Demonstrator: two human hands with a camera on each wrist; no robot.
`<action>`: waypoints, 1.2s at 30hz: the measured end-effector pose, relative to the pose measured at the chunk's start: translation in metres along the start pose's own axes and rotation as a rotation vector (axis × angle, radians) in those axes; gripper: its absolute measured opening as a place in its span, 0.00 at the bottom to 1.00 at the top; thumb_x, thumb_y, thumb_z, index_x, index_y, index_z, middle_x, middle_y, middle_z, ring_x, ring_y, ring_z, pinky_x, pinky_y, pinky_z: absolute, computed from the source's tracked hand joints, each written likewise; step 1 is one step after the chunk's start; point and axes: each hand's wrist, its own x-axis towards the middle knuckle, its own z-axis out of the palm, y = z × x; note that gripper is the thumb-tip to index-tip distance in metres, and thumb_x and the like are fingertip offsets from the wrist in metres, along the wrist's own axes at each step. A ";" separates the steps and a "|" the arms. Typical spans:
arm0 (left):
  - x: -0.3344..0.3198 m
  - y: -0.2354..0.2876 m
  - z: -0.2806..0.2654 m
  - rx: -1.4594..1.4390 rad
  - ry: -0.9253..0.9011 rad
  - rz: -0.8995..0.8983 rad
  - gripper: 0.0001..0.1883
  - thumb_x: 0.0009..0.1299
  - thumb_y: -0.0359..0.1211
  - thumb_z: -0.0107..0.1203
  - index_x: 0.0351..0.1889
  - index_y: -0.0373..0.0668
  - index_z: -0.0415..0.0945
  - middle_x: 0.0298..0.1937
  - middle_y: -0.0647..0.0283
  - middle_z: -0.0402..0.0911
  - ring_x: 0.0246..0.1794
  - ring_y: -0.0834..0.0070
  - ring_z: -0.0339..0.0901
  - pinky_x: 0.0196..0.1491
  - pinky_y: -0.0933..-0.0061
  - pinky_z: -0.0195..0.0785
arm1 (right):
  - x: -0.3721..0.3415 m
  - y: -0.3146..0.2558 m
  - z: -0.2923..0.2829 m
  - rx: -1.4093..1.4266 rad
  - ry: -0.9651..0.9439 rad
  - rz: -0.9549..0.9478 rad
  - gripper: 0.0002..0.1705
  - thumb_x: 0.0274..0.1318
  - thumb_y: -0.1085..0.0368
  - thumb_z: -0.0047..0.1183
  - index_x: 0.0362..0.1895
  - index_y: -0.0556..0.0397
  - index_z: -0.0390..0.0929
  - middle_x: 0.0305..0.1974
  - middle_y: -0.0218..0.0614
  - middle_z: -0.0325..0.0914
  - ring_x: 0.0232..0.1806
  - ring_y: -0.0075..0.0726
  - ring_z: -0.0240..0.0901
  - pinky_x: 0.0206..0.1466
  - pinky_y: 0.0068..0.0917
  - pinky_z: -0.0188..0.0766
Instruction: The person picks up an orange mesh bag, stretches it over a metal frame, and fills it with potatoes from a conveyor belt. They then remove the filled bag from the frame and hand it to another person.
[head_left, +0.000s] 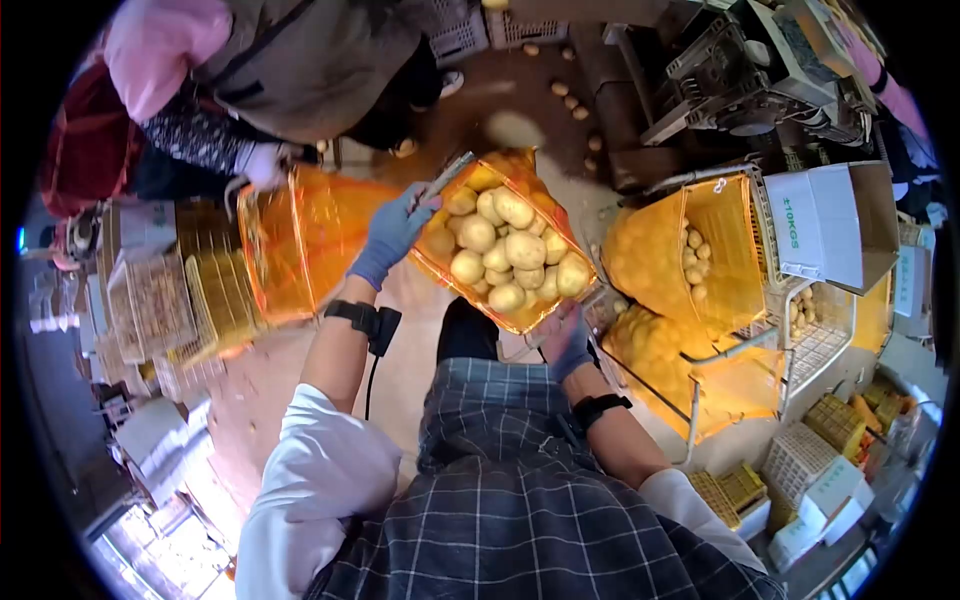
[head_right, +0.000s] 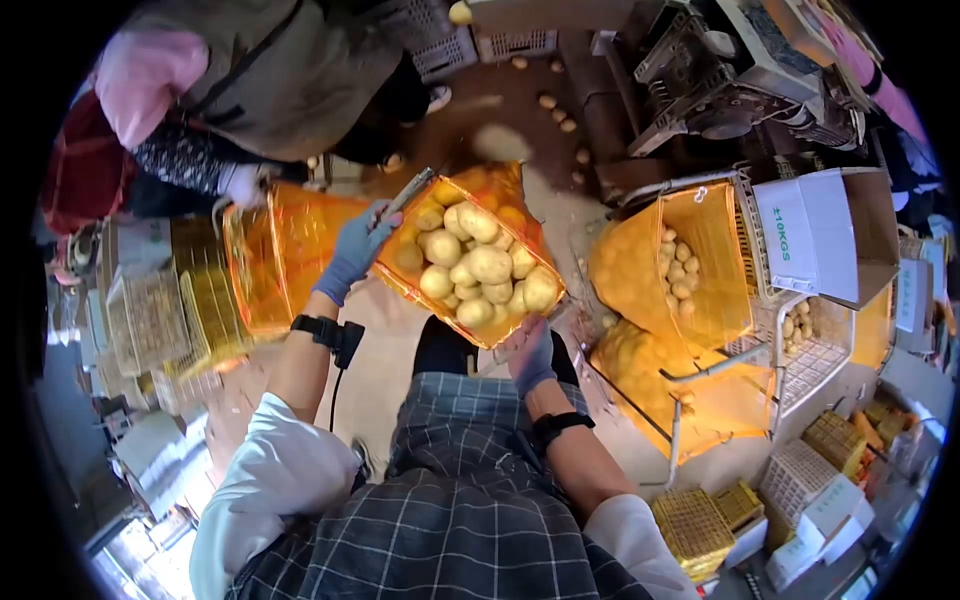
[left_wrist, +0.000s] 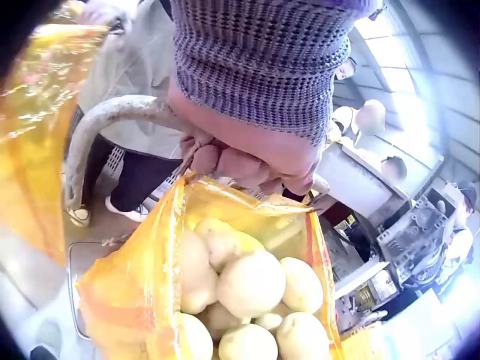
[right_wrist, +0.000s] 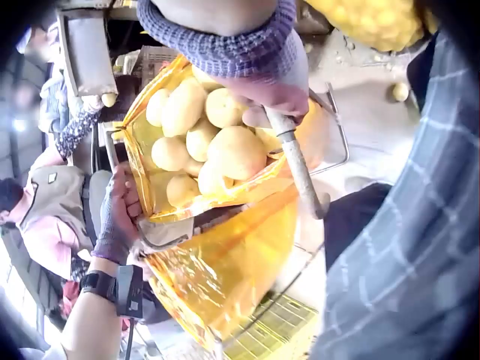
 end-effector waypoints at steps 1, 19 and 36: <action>-0.022 -0.005 0.009 -0.038 -0.021 -0.043 0.22 0.64 0.51 0.49 0.46 0.44 0.72 0.27 0.57 0.76 0.27 0.65 0.74 0.34 0.69 0.65 | -0.015 -0.003 -0.012 -0.028 0.004 0.060 0.16 0.55 0.53 0.39 0.18 0.40 0.57 0.10 0.24 0.43 0.12 0.28 0.44 0.19 0.31 0.51; -0.270 -0.075 0.069 -0.521 0.363 -0.317 0.25 0.63 0.51 0.50 0.51 0.44 0.71 0.31 0.59 0.77 0.30 0.74 0.73 0.37 0.76 0.65 | -0.087 0.024 -0.043 -0.674 0.102 0.116 0.16 0.55 0.58 0.39 0.16 0.42 0.55 0.09 0.23 0.44 0.08 0.26 0.42 0.13 0.26 0.47; -0.424 -0.030 0.188 -1.423 1.554 -0.828 0.13 0.70 0.43 0.45 0.41 0.46 0.61 0.10 0.73 0.55 0.07 0.82 0.53 0.12 0.78 0.52 | 0.002 0.214 0.153 -2.379 -1.240 -0.598 0.38 0.46 0.47 0.51 0.59 0.50 0.58 0.36 0.53 0.73 0.38 0.52 0.72 0.46 0.42 0.67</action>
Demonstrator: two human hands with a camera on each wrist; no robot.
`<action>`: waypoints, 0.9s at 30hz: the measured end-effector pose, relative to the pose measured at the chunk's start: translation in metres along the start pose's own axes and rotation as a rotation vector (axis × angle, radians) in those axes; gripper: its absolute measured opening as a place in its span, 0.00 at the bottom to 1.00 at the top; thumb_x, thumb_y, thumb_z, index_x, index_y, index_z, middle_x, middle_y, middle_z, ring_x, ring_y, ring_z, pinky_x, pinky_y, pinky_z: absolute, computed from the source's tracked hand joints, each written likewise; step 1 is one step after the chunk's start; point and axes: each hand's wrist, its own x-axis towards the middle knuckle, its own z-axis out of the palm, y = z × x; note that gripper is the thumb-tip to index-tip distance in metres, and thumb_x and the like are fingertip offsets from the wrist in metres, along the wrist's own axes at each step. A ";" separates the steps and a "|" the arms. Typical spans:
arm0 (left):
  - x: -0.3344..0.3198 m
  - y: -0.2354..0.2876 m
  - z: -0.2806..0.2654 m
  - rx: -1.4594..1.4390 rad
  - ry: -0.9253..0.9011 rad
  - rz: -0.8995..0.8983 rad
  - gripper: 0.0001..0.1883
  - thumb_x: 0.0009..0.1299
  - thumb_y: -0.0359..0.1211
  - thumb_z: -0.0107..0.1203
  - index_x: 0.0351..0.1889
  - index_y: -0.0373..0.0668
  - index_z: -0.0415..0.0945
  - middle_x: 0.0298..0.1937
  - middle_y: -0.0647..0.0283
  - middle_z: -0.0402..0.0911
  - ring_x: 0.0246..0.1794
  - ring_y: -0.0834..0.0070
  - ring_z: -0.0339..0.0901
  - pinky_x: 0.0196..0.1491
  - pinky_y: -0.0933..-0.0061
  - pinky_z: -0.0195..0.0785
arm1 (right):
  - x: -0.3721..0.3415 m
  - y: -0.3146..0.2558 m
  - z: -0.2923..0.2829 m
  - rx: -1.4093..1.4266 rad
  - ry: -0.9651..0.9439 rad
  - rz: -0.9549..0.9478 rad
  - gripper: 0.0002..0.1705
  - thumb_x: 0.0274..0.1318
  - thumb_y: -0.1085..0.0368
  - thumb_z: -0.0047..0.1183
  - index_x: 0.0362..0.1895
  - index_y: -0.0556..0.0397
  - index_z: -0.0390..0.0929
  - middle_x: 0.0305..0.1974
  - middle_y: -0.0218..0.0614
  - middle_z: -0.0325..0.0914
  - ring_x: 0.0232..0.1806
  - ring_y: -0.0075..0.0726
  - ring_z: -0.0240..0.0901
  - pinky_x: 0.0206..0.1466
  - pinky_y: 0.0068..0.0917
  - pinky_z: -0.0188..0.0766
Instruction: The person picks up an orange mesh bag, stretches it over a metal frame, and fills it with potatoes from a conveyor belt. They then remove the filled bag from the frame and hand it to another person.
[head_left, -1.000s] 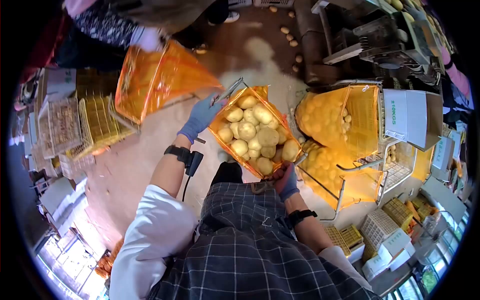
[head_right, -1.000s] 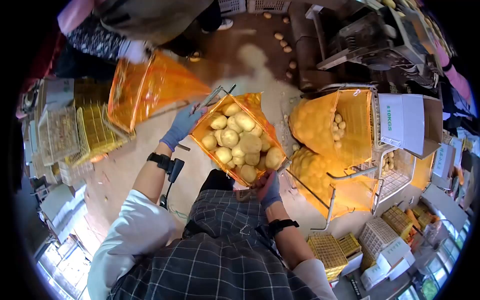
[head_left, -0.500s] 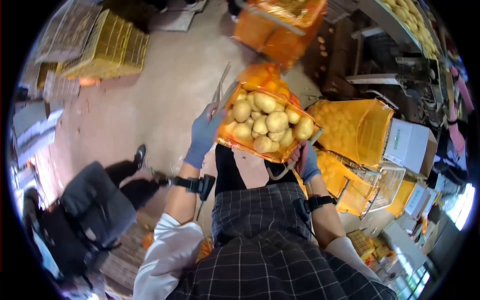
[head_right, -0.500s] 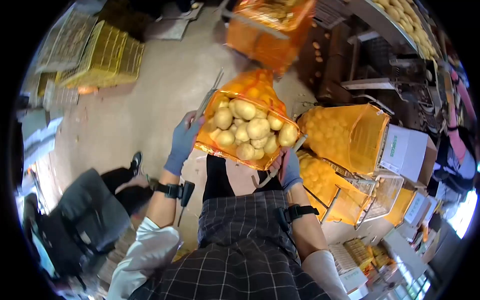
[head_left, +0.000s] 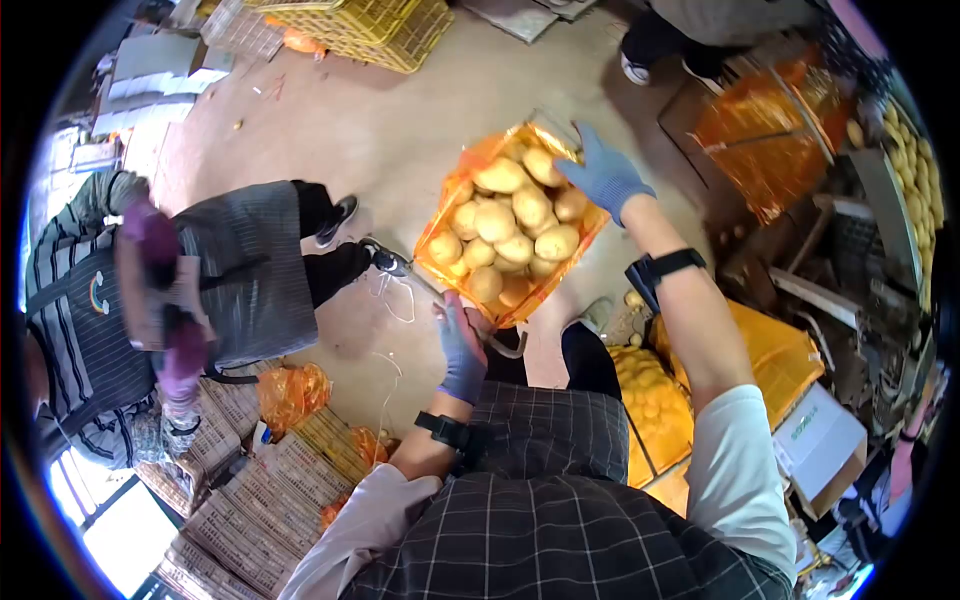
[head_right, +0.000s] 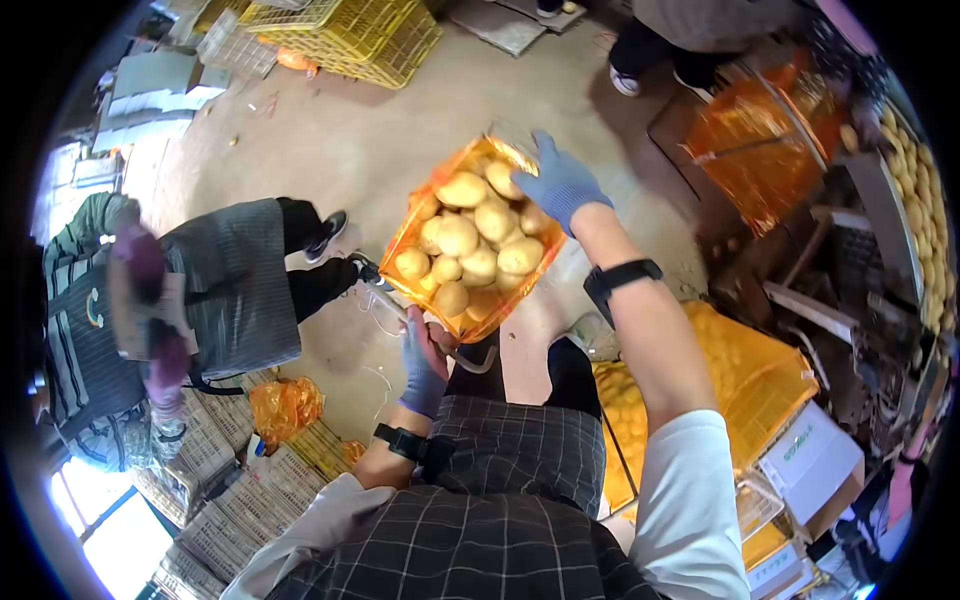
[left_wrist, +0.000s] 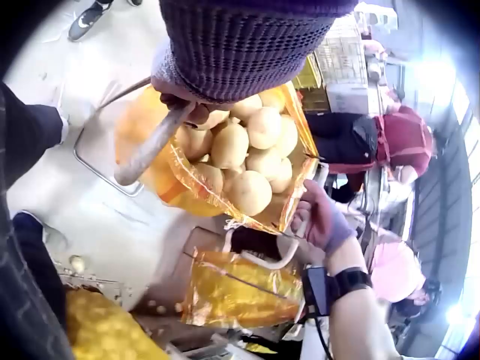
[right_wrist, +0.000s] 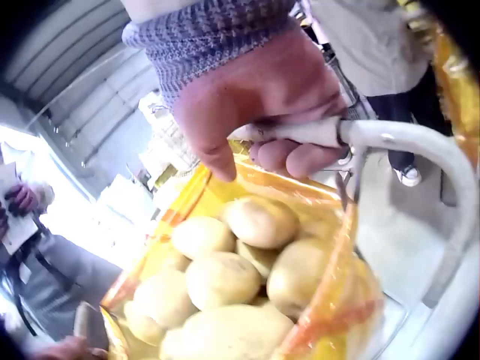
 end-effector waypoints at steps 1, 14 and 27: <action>0.020 0.002 -0.004 0.003 0.010 0.039 0.10 0.70 0.42 0.44 0.37 0.48 0.60 0.10 0.74 0.54 0.07 0.83 0.52 0.12 0.78 0.50 | 0.020 -0.010 0.010 -0.114 0.088 -0.102 0.39 0.46 0.46 0.51 0.60 0.49 0.57 0.37 0.52 0.73 0.38 0.54 0.72 0.46 0.42 0.67; 0.009 0.039 -0.006 0.004 -0.163 -0.180 0.13 0.69 0.40 0.48 0.46 0.43 0.64 0.37 0.66 0.71 0.38 0.78 0.70 0.44 0.73 0.66 | 0.051 0.059 -0.008 0.414 0.142 -0.018 0.27 0.54 0.49 0.50 0.49 0.58 0.68 0.41 0.42 0.73 0.48 0.40 0.69 0.52 0.32 0.65; 0.021 -0.022 -0.008 1.038 -0.446 0.021 0.17 0.68 0.40 0.45 0.52 0.45 0.70 0.13 0.66 0.71 0.12 0.74 0.68 0.17 0.72 0.62 | 0.025 0.081 0.009 0.273 -0.148 0.066 0.15 0.51 0.62 0.50 0.15 0.51 0.69 0.13 0.29 0.64 0.18 0.30 0.64 0.26 0.32 0.62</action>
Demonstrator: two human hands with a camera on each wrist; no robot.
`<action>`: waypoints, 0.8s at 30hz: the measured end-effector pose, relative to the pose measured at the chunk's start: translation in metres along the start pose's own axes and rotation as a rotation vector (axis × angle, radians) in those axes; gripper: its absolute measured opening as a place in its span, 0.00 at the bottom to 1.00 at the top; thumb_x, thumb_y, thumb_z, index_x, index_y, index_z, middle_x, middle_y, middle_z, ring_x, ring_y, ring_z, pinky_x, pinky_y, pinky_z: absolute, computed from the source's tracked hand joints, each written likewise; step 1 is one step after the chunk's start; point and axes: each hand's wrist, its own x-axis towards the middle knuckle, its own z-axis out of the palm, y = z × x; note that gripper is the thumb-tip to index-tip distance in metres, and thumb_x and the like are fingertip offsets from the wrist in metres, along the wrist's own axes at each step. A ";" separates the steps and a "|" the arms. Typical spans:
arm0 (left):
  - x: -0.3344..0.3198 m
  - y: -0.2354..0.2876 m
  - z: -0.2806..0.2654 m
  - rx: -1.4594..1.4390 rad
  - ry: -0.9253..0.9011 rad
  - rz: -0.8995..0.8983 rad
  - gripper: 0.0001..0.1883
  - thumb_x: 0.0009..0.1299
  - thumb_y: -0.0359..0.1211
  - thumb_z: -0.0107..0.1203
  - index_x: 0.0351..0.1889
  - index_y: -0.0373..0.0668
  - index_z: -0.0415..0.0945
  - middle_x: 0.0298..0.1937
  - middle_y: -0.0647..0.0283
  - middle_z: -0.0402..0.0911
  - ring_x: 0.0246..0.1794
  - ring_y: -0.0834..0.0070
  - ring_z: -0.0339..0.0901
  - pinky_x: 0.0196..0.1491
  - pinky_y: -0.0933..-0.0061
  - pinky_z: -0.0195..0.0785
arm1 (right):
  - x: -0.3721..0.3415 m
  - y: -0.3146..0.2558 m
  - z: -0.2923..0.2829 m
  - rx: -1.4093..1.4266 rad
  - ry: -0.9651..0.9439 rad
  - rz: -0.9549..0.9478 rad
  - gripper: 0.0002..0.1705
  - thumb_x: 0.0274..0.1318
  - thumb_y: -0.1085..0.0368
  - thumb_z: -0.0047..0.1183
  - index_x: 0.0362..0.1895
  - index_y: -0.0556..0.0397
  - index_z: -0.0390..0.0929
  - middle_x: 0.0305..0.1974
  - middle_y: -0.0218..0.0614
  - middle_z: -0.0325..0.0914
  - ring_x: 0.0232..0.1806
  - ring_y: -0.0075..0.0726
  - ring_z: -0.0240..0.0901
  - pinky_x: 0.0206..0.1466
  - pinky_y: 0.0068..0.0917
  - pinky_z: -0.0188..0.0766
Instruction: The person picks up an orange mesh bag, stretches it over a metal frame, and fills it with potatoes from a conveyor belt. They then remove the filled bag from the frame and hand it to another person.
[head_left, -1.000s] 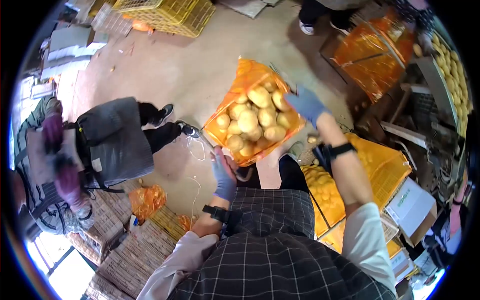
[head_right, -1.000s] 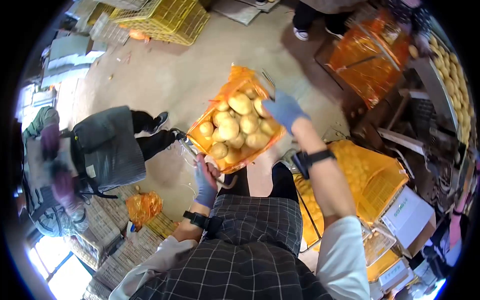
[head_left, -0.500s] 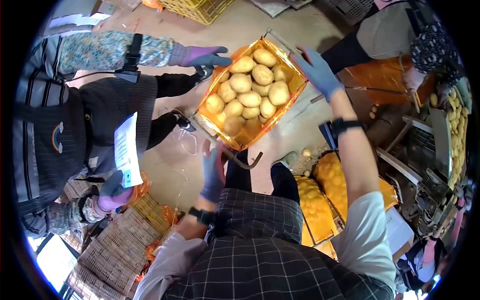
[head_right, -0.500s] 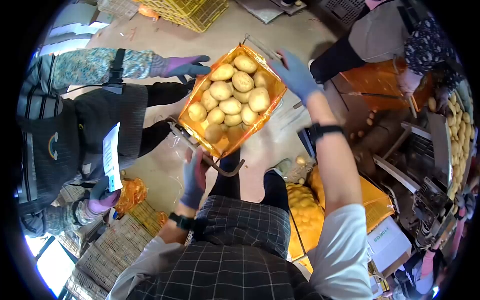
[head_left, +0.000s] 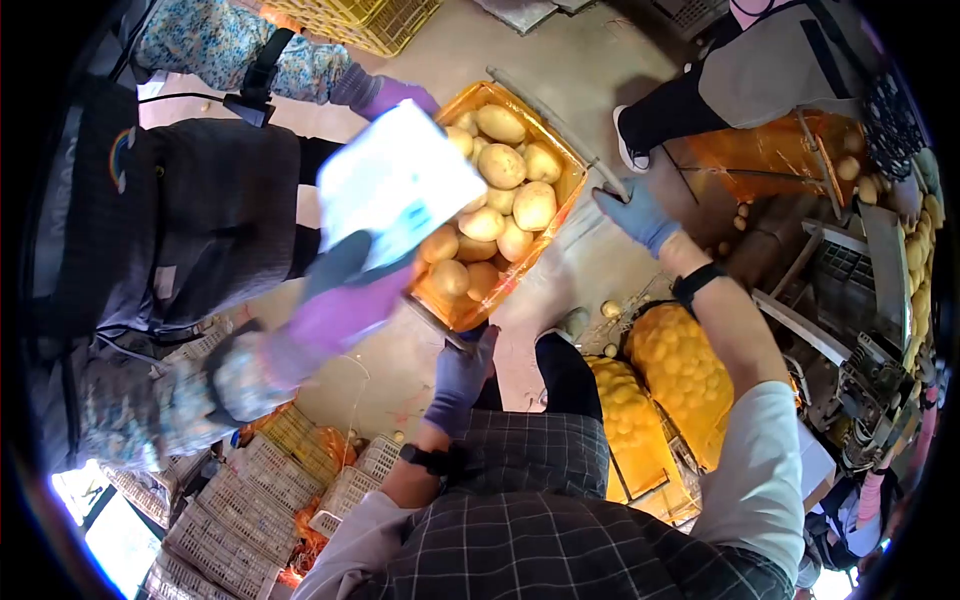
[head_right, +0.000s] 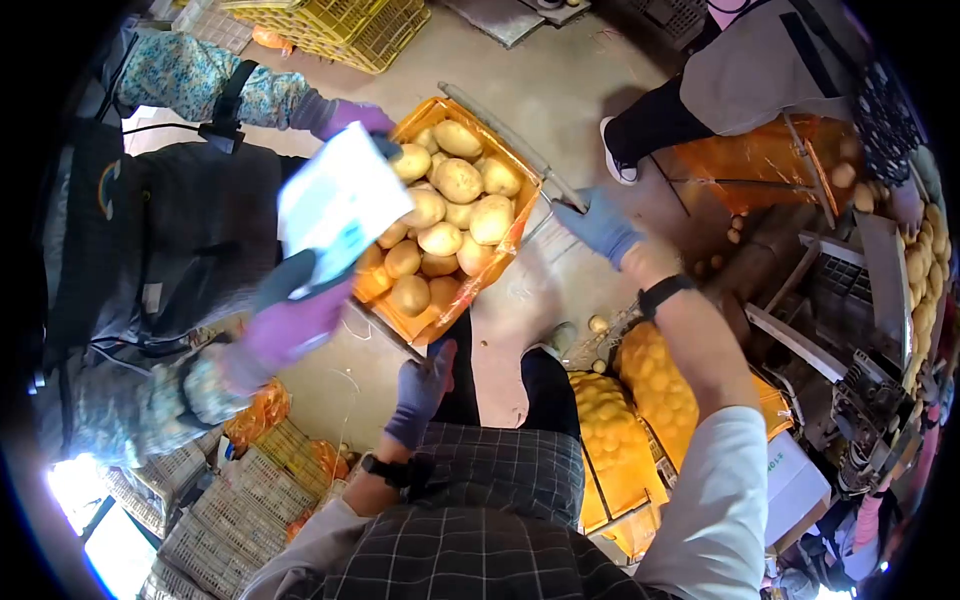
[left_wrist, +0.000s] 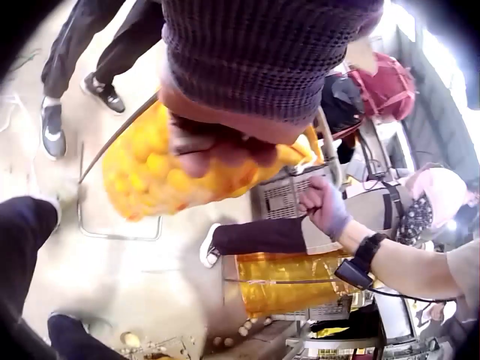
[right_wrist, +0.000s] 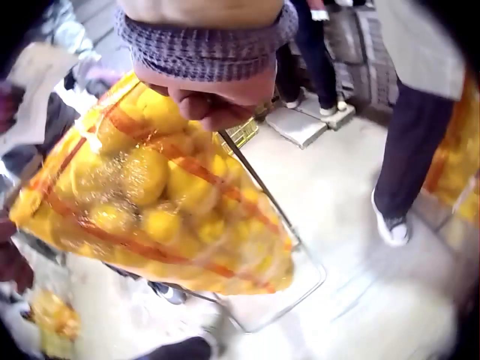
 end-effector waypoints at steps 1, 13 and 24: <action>-0.015 0.012 -0.023 0.376 -0.056 0.079 0.18 0.66 0.38 0.45 0.54 0.49 0.68 0.14 0.64 0.71 0.12 0.70 0.70 0.18 0.70 0.63 | 0.009 -0.005 -0.026 -0.526 0.069 -0.288 0.13 0.49 0.61 0.49 0.16 0.50 0.71 0.15 0.32 0.68 0.20 0.34 0.67 0.27 0.34 0.63; -0.028 -0.047 -0.008 0.679 0.088 0.114 0.15 0.66 0.43 0.43 0.42 0.45 0.73 0.16 0.54 0.74 0.17 0.58 0.74 0.21 0.57 0.66 | 0.021 0.005 -0.046 -0.803 0.210 0.140 0.17 0.45 0.51 0.52 0.37 0.44 0.79 0.43 0.37 0.75 0.50 0.45 0.67 0.53 0.39 0.61; -0.030 -0.027 -0.002 0.164 0.230 -0.225 0.31 0.64 0.53 0.41 0.10 0.36 0.71 0.11 0.52 0.72 0.18 0.57 0.75 0.29 0.61 0.67 | 0.026 -0.039 -0.032 -0.487 0.340 -0.210 0.15 0.58 0.54 0.41 0.39 0.52 0.71 0.32 0.54 0.74 0.36 0.60 0.70 0.39 0.45 0.67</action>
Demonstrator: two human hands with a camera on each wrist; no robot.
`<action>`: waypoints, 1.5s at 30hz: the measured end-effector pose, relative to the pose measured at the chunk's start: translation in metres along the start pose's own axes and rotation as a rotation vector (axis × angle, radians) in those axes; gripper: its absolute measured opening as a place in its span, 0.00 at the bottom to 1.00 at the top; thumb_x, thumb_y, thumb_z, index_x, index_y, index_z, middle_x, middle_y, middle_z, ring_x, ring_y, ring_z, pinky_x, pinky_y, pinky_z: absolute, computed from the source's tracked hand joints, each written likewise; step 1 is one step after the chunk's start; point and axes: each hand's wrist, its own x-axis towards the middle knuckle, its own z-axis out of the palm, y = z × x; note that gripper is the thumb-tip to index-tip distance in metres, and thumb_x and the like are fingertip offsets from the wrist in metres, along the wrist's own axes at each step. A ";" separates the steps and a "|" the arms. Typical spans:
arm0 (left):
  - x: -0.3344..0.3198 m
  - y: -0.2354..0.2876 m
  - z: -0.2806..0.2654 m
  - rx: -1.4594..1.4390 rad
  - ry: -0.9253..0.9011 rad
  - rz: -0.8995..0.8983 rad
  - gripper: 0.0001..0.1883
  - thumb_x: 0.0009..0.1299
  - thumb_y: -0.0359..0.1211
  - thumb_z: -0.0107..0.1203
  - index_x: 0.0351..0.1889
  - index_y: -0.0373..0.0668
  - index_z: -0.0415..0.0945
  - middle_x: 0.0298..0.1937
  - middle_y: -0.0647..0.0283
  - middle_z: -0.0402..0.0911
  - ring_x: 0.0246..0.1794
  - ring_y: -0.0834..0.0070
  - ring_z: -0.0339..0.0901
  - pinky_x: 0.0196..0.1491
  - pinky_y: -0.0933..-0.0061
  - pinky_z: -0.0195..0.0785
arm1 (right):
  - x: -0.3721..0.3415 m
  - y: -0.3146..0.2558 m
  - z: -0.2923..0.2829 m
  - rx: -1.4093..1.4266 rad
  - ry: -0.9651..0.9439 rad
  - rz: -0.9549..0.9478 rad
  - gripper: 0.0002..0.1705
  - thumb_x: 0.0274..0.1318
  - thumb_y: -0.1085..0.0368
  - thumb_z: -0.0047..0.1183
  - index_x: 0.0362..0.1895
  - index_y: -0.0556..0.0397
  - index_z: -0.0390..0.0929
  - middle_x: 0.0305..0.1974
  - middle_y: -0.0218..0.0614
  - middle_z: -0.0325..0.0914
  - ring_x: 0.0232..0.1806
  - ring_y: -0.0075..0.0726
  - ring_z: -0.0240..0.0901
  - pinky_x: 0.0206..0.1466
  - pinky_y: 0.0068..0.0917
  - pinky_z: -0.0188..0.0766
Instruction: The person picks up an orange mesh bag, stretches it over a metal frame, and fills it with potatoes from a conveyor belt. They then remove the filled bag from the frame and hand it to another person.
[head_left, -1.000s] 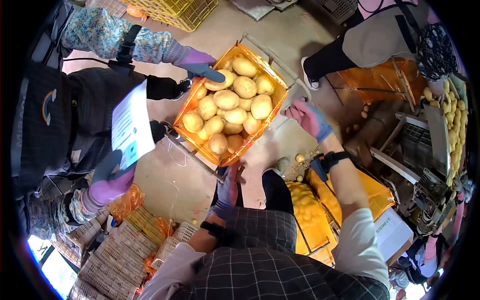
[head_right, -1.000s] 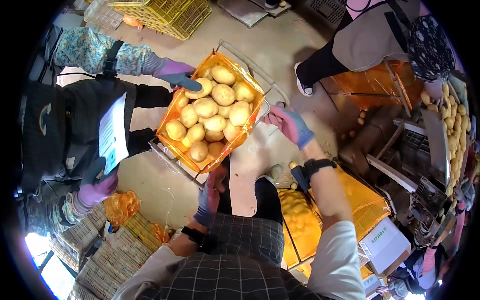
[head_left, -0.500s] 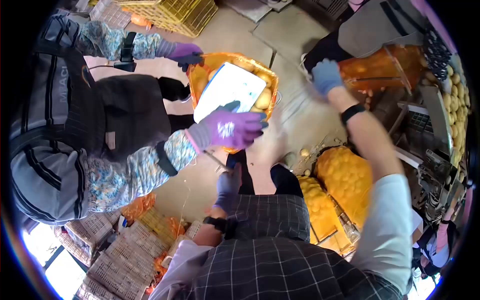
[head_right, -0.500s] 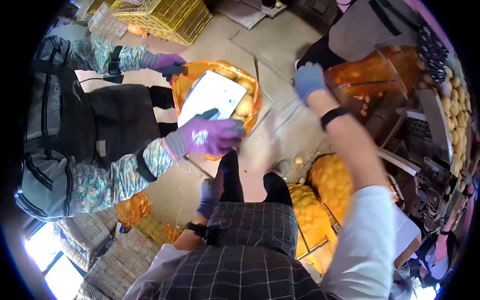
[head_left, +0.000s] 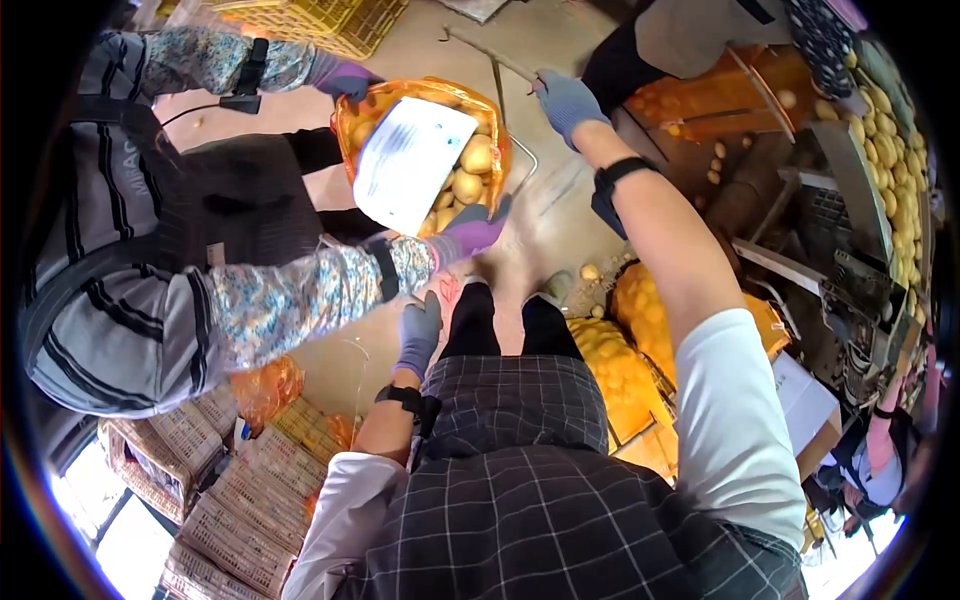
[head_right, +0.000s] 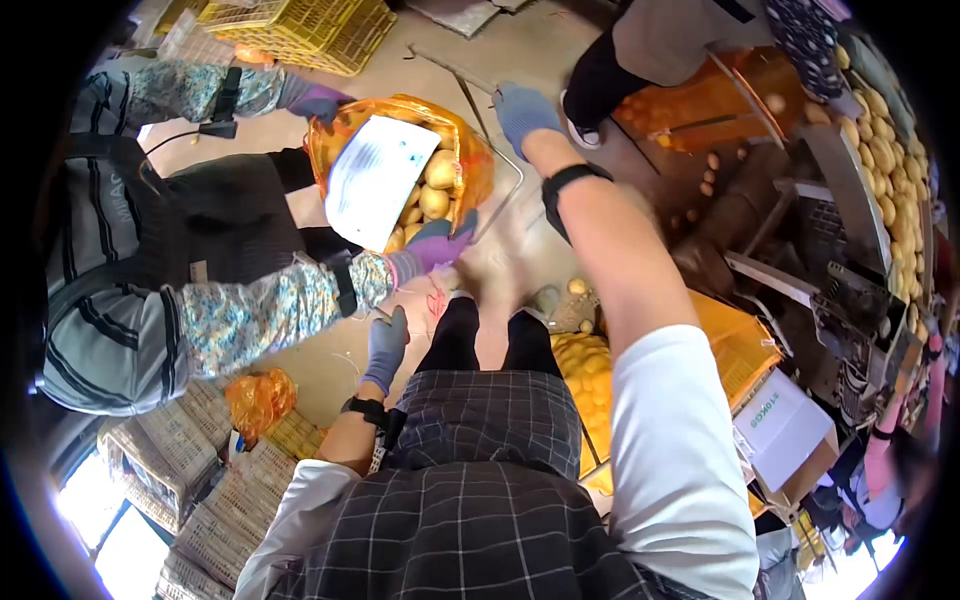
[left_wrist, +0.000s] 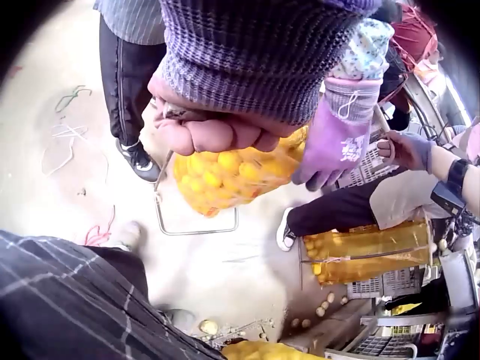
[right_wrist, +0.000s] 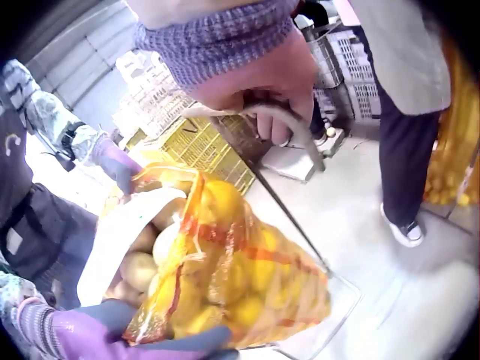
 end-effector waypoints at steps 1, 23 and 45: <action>0.006 -0.009 0.002 0.006 -0.004 -0.034 0.32 0.64 0.53 0.41 0.09 0.36 0.71 0.11 0.52 0.72 0.18 0.58 0.76 0.29 0.61 0.67 | 0.002 -0.002 -0.006 -0.081 -0.029 0.038 0.15 0.60 0.55 0.38 0.39 0.52 0.71 0.34 0.53 0.74 0.36 0.59 0.71 0.40 0.45 0.67; -0.009 0.022 -0.023 -0.035 -0.098 -0.004 0.31 0.63 0.54 0.45 0.08 0.38 0.71 0.08 0.60 0.69 0.13 0.68 0.72 0.26 0.68 0.65 | 0.041 -0.026 0.014 0.142 -0.125 0.271 0.28 0.55 0.43 0.40 0.48 0.52 0.71 0.38 0.51 0.75 0.41 0.51 0.72 0.43 0.40 0.67; 0.145 0.193 -0.138 0.834 0.561 0.923 0.10 0.60 0.41 0.50 0.30 0.46 0.75 0.34 0.59 0.77 0.42 0.64 0.71 0.60 0.57 0.49 | -0.295 -0.020 0.001 1.550 0.119 0.939 0.13 0.58 0.52 0.47 0.36 0.46 0.67 0.25 0.27 0.70 0.28 0.27 0.69 0.29 0.26 0.69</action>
